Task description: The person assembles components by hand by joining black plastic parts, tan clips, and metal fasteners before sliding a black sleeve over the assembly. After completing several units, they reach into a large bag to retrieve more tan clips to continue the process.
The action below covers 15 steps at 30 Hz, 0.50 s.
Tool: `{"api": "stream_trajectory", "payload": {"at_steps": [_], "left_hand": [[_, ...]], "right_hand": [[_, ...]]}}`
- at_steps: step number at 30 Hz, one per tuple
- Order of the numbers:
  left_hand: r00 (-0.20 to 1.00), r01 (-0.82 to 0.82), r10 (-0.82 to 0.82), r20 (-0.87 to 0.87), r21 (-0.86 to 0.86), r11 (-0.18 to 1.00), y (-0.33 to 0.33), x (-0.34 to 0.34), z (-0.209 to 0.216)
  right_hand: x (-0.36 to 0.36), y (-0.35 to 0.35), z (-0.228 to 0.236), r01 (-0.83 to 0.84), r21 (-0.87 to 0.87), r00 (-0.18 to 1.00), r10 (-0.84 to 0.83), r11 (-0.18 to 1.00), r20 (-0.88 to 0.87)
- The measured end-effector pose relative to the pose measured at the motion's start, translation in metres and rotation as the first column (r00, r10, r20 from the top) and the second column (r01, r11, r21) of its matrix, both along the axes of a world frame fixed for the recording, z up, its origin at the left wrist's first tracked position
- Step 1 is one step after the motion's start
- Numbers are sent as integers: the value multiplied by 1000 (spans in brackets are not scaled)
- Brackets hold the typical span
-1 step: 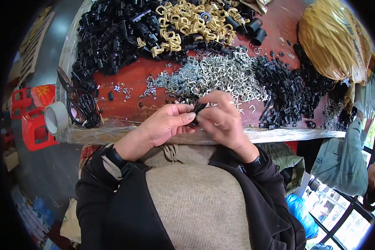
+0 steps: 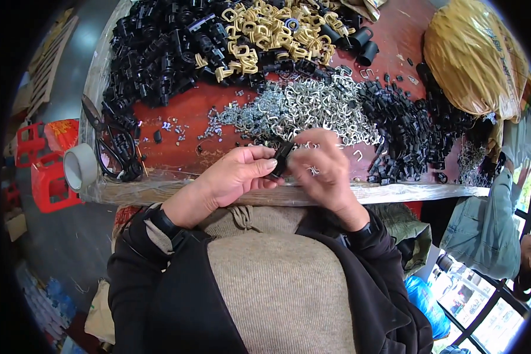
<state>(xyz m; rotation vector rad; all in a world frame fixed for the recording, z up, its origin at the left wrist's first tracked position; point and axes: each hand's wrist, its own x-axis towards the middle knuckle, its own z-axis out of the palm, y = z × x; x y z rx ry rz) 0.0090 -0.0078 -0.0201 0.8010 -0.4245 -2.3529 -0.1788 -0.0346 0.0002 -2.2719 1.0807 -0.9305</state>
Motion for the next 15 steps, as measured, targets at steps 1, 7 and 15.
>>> {"api": "stream_trajectory", "payload": {"at_steps": [1, 7, 15], "left_hand": [[1000, -3, 3, 3, 1, 1000, -1, 1, 0], [1000, 9, -9, 1, 47, 999, -8, -3, 3], [998, -46, 45, 47, 9, 999, -4, -2, 5]], "right_hand": [[-7, -3, -1, 68, -26, 998, -68, 997, 18], [-35, -29, -21, 173, -207, 821, -257, 963, -510], [-42, -25, -17, 265, 45, 942, -248, 963, -226]]}}
